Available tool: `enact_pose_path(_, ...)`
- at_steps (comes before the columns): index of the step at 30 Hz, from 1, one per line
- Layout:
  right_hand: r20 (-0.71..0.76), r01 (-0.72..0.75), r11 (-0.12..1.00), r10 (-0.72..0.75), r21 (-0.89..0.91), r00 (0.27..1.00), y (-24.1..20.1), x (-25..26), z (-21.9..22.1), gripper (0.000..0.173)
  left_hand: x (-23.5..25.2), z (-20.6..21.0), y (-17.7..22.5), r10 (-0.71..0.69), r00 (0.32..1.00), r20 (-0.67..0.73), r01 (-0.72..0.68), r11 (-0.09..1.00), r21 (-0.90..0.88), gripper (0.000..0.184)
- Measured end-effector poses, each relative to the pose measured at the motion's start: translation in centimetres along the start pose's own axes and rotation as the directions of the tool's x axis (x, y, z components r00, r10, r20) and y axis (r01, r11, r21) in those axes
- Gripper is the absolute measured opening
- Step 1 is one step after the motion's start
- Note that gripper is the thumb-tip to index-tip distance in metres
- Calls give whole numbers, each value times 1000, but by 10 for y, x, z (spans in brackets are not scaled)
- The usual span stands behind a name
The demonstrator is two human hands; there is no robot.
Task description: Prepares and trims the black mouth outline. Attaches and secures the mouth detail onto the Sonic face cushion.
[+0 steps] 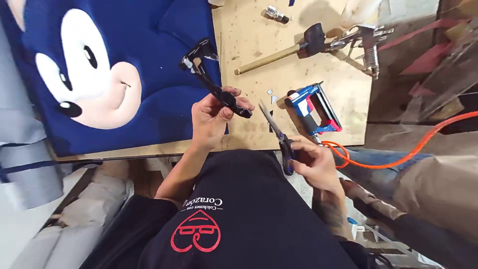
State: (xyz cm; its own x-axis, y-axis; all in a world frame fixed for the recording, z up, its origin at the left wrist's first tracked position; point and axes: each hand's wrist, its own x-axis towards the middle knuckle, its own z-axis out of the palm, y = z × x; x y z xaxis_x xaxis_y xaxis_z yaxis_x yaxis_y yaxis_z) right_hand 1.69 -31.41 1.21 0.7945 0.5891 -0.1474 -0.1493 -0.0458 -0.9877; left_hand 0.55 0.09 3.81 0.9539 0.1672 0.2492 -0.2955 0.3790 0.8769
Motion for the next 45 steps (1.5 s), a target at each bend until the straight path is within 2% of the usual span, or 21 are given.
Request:
enact_pose_path(1,-33,57,997,-59,-58,998,-11,2,5,28,2,0,1,-15,1000,-6,15,999,-41,33)
enact_pose_path(3,-100,115,958,-146,-264,984,-27,6,16,41,3,0,4,-33,999,-20,31,997,-72,33)
enact_pose_path(6,-48,133,816,-193,-563,980,-46,9,23,70,1,3,8,-78,996,-49,74,995,-72,36)
enact_pose_path(8,-15,157,775,-209,-612,978,-47,11,29,72,0,6,11,-109,992,-57,104,991,-81,38)
enact_pose_path(13,-29,180,768,-249,-615,968,-43,15,35,64,-3,13,17,-122,988,-95,124,992,19,34)
enact_pose_path(21,-20,214,801,-271,-559,962,-39,17,33,51,-7,19,20,-120,992,-47,126,978,165,30)
enact_pose_path(26,-26,164,797,-219,-582,975,-42,16,38,58,-8,20,21,-49,999,-18,52,956,290,26)
enact_pose_path(30,-9,153,814,-191,-561,982,-44,15,40,60,-8,20,20,-18,1000,-13,21,961,277,26)
enact_pose_path(36,10,185,811,-216,-555,976,-41,10,37,49,-9,19,22,27,998,-62,-12,972,234,37)
enact_pose_path(38,15,201,802,-233,-562,972,-39,10,36,48,-10,19,21,49,995,-82,-29,973,227,35)
enact_pose_path(42,-6,212,786,-265,-580,964,-41,12,40,51,-10,20,17,82,987,-139,-47,970,239,30)
enact_pose_path(45,0,249,799,-297,-547,955,-41,15,41,50,-11,22,16,66,987,-145,-38,981,191,36)
